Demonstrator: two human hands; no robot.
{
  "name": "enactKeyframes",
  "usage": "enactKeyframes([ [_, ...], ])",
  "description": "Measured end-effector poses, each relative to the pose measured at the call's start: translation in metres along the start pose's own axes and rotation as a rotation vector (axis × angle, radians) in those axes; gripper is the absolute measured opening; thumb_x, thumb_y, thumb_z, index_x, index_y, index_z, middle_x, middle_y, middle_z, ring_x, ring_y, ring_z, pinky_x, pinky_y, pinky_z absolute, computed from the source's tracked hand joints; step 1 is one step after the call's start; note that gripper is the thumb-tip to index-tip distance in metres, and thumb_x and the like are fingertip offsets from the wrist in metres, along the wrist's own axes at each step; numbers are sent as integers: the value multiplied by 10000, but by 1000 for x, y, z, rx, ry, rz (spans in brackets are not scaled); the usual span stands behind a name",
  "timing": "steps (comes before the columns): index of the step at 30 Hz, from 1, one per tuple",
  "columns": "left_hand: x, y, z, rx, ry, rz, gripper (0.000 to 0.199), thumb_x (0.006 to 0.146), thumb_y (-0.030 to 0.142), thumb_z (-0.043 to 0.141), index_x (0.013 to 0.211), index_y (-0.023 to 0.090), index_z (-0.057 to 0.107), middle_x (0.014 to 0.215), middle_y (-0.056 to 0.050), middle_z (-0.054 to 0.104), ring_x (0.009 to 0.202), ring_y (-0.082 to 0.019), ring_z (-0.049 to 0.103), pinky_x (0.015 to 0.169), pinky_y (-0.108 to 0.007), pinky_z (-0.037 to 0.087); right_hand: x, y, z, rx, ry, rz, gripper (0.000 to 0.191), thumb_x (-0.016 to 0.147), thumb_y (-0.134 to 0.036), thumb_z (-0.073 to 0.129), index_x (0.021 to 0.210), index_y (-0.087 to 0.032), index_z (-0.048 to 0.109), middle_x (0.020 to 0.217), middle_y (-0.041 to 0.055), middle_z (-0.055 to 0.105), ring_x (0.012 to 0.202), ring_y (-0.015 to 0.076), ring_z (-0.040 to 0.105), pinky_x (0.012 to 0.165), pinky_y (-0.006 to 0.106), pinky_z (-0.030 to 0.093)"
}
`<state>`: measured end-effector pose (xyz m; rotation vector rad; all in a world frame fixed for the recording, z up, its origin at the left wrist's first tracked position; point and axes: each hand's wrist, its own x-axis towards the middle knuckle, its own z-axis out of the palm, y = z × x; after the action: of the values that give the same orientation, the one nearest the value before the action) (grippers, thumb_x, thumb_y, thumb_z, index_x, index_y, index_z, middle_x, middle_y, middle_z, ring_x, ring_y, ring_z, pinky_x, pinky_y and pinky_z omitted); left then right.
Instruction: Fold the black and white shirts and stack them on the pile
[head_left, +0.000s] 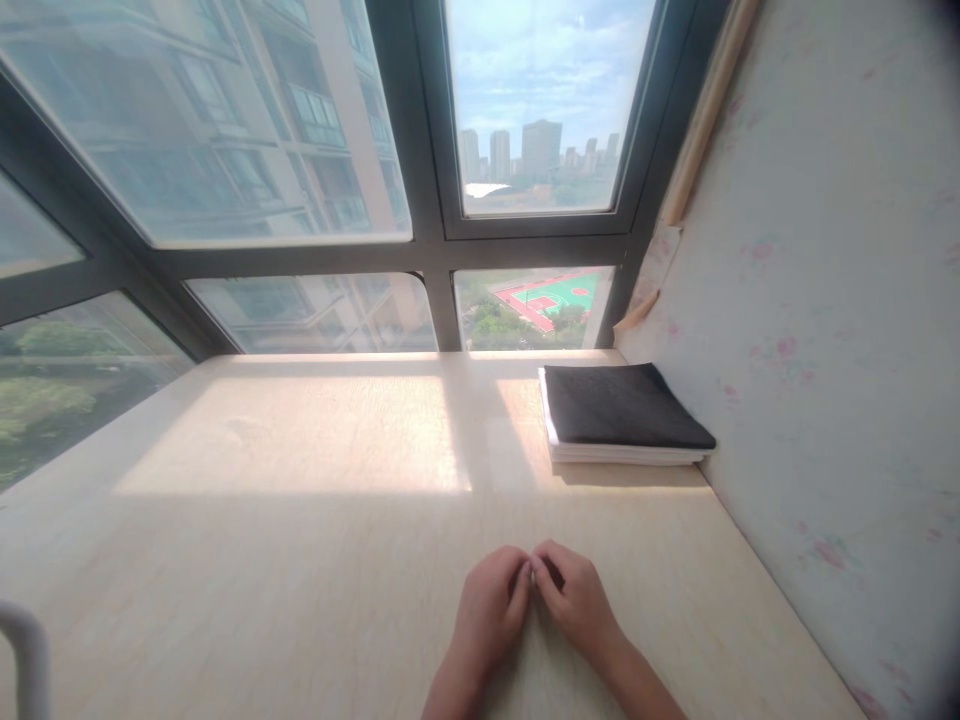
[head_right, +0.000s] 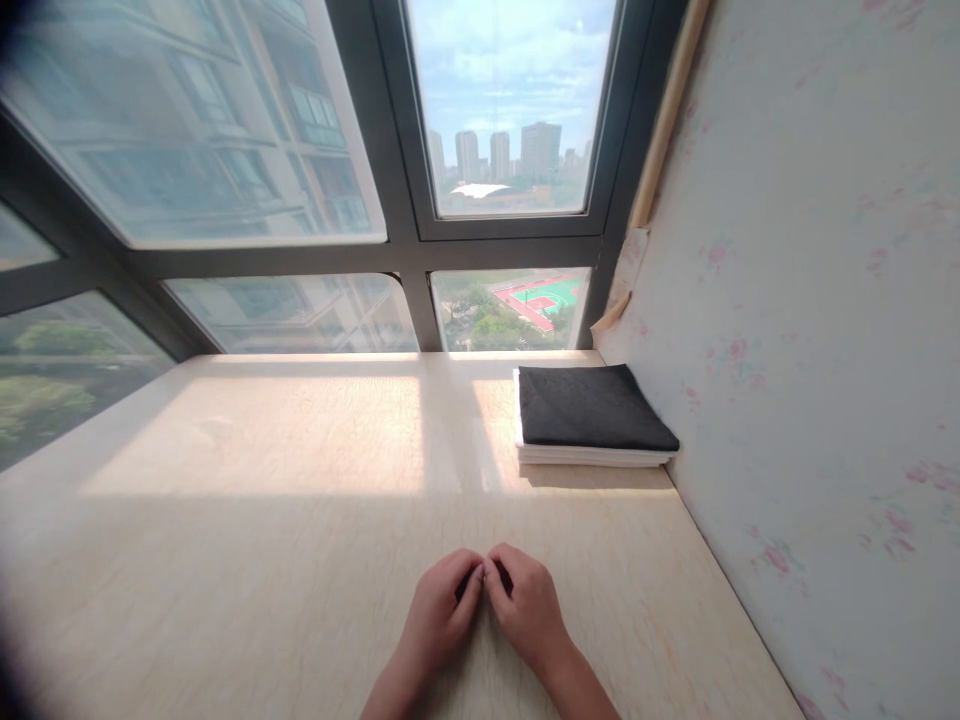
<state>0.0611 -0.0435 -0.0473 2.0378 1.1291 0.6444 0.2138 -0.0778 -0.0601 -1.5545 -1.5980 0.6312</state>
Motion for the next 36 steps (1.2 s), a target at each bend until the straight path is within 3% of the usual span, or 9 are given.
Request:
enactKeyframes([
  [15,1,2,-3,-2,11,42,226,954,276,435,840,200,615,854,-69,693,783,-175,605,703,-269,423,0,0,-1,9,-14,5,281,968,-334,445,771,-201,595,696,7,624,629,141,555,609,251,362],
  [36,3,1,-4,-118,52,-34,203,927,293,503,852,191,663,800,-45,695,725,-156,601,684,-262,424,0,-8,-6,76,-35,6,230,961,-329,462,813,-206,588,713,7,627,641,141,561,608,246,381],
])
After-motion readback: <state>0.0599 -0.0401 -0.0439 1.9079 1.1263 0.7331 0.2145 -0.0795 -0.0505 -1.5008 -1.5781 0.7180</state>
